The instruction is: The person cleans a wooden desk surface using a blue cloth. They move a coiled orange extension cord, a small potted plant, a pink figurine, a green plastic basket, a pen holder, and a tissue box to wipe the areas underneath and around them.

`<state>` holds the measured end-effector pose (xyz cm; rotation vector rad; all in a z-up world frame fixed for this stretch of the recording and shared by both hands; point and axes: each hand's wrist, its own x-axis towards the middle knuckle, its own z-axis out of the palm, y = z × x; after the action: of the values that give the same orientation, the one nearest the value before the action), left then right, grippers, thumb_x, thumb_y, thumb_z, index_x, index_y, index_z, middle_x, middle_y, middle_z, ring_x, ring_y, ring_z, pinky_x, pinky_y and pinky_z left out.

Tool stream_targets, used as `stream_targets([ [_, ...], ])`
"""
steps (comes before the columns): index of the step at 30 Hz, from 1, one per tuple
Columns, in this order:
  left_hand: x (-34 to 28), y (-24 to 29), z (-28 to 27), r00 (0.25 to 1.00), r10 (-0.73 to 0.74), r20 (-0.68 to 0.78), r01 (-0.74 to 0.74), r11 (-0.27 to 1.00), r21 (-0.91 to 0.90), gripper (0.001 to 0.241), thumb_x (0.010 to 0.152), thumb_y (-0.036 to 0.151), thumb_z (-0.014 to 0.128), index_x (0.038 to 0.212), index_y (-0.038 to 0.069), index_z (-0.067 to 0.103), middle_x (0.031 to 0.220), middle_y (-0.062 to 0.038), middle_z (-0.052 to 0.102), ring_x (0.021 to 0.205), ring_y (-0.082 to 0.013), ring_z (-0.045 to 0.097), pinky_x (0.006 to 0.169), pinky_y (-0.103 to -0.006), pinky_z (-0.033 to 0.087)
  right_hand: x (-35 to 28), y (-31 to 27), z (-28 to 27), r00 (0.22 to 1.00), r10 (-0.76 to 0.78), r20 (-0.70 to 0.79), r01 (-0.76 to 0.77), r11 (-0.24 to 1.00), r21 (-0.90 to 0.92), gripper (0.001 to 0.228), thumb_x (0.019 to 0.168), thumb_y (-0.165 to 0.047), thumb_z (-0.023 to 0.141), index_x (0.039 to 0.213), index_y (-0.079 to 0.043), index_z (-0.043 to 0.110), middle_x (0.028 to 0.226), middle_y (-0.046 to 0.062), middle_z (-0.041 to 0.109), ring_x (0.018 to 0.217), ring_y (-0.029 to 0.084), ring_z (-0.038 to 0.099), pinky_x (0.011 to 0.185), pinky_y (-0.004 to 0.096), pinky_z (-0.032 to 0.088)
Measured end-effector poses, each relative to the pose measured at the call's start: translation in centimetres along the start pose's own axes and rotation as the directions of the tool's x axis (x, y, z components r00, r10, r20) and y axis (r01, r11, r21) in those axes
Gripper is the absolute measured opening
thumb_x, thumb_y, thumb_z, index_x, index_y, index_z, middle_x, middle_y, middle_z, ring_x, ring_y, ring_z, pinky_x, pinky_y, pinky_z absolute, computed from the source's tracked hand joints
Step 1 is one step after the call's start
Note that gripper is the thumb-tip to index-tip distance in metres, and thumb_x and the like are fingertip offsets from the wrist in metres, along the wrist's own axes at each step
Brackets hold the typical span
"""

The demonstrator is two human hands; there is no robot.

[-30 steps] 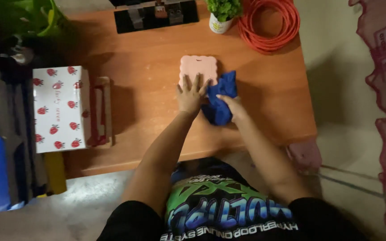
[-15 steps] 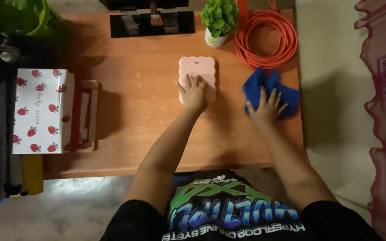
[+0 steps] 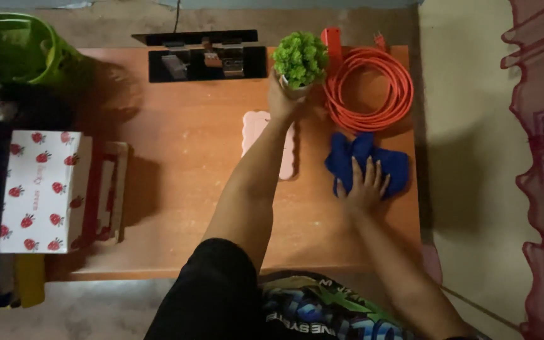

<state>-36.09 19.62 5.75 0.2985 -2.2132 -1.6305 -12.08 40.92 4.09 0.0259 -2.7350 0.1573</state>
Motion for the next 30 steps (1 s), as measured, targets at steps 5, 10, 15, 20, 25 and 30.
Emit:
stream_targets([
  [5, 1.3, -3.3, 2.4, 0.997, 0.053, -0.055, -0.058, 0.995, -0.081, 0.102, 0.056, 0.020, 0.101, 0.141, 0.012, 0.047, 0.122, -0.025, 0.066, 0.114, -0.0514, 0.065, 0.100, -0.0633, 0.055, 0.2, 0.4, 0.1, 1.000, 0.009, 0.015, -0.009, 1.000, -0.010, 0.080, 0.075, -0.042, 0.076, 0.150, -0.022, 0.056, 0.150, 0.019, 0.052, 0.144, 0.041, 0.043, 0.113, 0.068, 0.028],
  [10, 2.1, -3.8, 1.7, 0.969, 0.230, -0.093, -0.243, 0.955, -0.167, 0.084, 0.054, 0.015, 0.100, 0.126, 0.010, 0.059, 0.107, -0.027, 0.068, 0.102, -0.0538, 0.067, 0.086, -0.0626, 0.057, 0.2, 0.7, 0.3, 1.000, -0.026, -0.008, 0.026, 1.000, 0.010, 0.079, 0.078, -0.043, 0.074, 0.151, -0.023, 0.054, 0.151, 0.019, 0.049, 0.144, 0.042, 0.042, 0.112, 0.069, 0.029],
  [15, 4.0, -3.3, 0.4, 0.963, -0.212, 0.169, 0.174, 0.961, 0.214, 0.079, 0.051, 0.052, 0.099, 0.117, 0.037, 0.060, 0.111, 0.004, 0.075, 0.111, -0.0251, 0.073, 0.104, -0.0459, 0.058, 0.1, 0.4, -0.1, 1.000, -0.021, -0.004, 0.021, 1.000, 0.021, 0.077, 0.080, -0.043, 0.073, 0.151, -0.022, 0.054, 0.149, 0.019, 0.052, 0.142, 0.043, 0.045, 0.110, 0.069, 0.031],
  [20, 3.8, -5.7, 0.2, 0.975, 0.164, 0.151, -0.131, 0.970, -0.205, 0.078, 0.057, 0.010, 0.094, 0.127, 0.010, 0.060, 0.116, -0.016, 0.073, 0.108, -0.0389, 0.070, 0.091, -0.0469, 0.060, 0.0, 0.2, 0.1, 1.000, 0.009, 0.011, -0.010, 0.999, 0.048, 0.074, 0.083, -0.043, 0.069, 0.152, -0.020, 0.053, 0.153, 0.019, 0.048, 0.143, 0.043, 0.042, 0.114, 0.067, 0.026],
  [25, 1.8, -1.2, -2.6, 0.962, 0.273, 0.014, -0.262, 0.937, -0.229, 0.065, 0.068, 0.017, 0.092, 0.124, 0.006, 0.061, 0.111, -0.011, 0.075, 0.094, -0.0242, 0.075, 0.082, -0.0341, 0.061, -0.1, 0.6, 0.3, 0.998, 0.006, 0.064, -0.014, 0.992, 0.127, 0.069, 0.091, -0.042, 0.064, 0.154, -0.015, 0.050, 0.158, 0.022, 0.043, 0.145, 0.047, 0.037, 0.118, 0.068, 0.020],
  [30, -3.6, -1.8, -8.9, 0.974, 0.170, 0.151, -0.130, 0.961, -0.244, 0.084, 0.073, 0.023, 0.090, 0.144, 0.009, 0.047, 0.132, -0.014, 0.065, 0.117, -0.0296, 0.067, 0.097, -0.0398, 0.058, 0.0, 0.0, -0.9, 0.998, -0.013, 0.054, 0.006, 0.993, 0.116, 0.070, 0.090, -0.038, 0.069, 0.152, -0.010, 0.052, 0.156, 0.027, 0.045, 0.144, 0.049, 0.037, 0.118, 0.067, 0.020],
])
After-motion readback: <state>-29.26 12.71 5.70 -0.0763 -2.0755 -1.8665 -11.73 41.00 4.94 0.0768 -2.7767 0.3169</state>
